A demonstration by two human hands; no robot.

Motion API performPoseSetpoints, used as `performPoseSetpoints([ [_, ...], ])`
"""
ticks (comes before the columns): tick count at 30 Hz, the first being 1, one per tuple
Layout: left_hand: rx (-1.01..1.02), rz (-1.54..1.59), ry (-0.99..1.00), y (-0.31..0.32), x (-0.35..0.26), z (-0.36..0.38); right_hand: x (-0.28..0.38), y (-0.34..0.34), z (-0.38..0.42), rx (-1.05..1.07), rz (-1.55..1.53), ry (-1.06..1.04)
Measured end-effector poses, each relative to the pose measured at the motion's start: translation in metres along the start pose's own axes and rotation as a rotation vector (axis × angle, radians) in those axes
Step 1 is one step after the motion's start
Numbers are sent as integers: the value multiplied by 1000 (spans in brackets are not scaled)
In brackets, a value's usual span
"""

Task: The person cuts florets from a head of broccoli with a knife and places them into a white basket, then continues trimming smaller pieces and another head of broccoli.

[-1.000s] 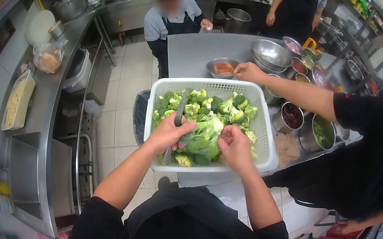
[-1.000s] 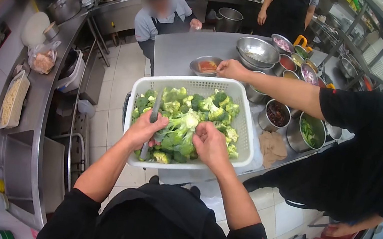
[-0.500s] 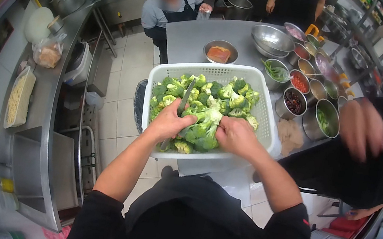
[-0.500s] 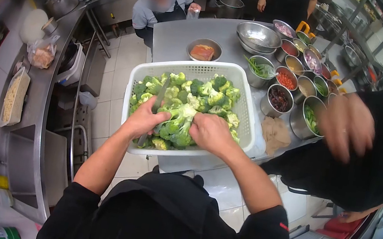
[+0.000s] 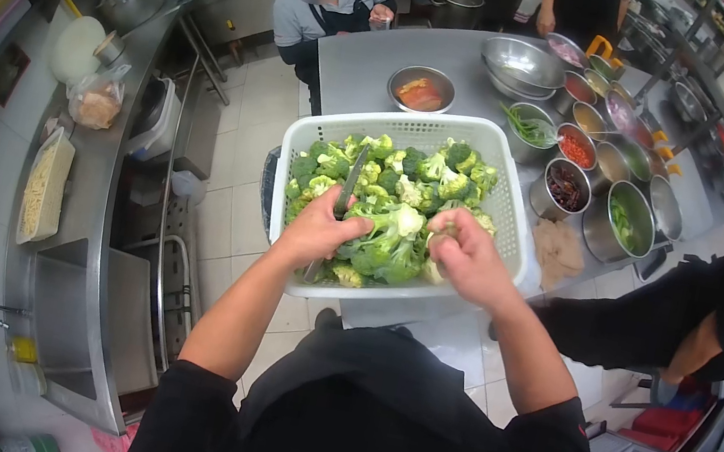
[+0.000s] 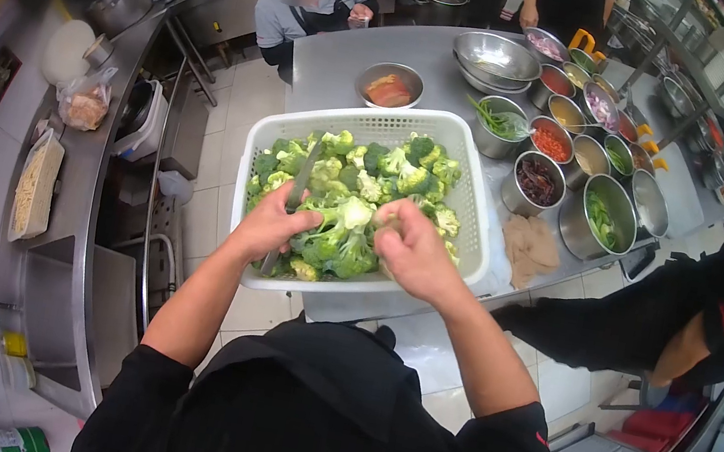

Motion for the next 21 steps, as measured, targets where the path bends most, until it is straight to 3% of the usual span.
performPoseSetpoints([
  [2, 6, 22, 27, 1, 2, -1, 22, 20, 0, -14, 290, -56],
  [5, 16, 30, 52, 2, 3, -3, 33, 42, -8, 88, 731, -331],
  [9, 10, 102, 107, 1, 7, -3, 57, 55, -21, 350, 978, -231],
  [13, 56, 62, 50, -1, 5, -2, 56, 63, -23, 541, 1116, -318],
  [16, 29, 46, 103, -2, 9, -5, 51, 65, -26, 422, 1058, -433],
  [19, 47, 33, 88, -3, 7, 1, 36, 52, -34, 331, 988, -339],
  [21, 27, 17, 133, -2, 14, -6, 27, 41, -31, 206, 739, -301],
])
Point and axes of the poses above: each hand's wrist, its own z-axis away from the middle knuckle, its own y-axis out of the palm, x = y × z, the point moved 1 cm from there along -z, towards the middle knuckle, and after that the axes turned 10 degrees about -y, right-handed, at the moved point
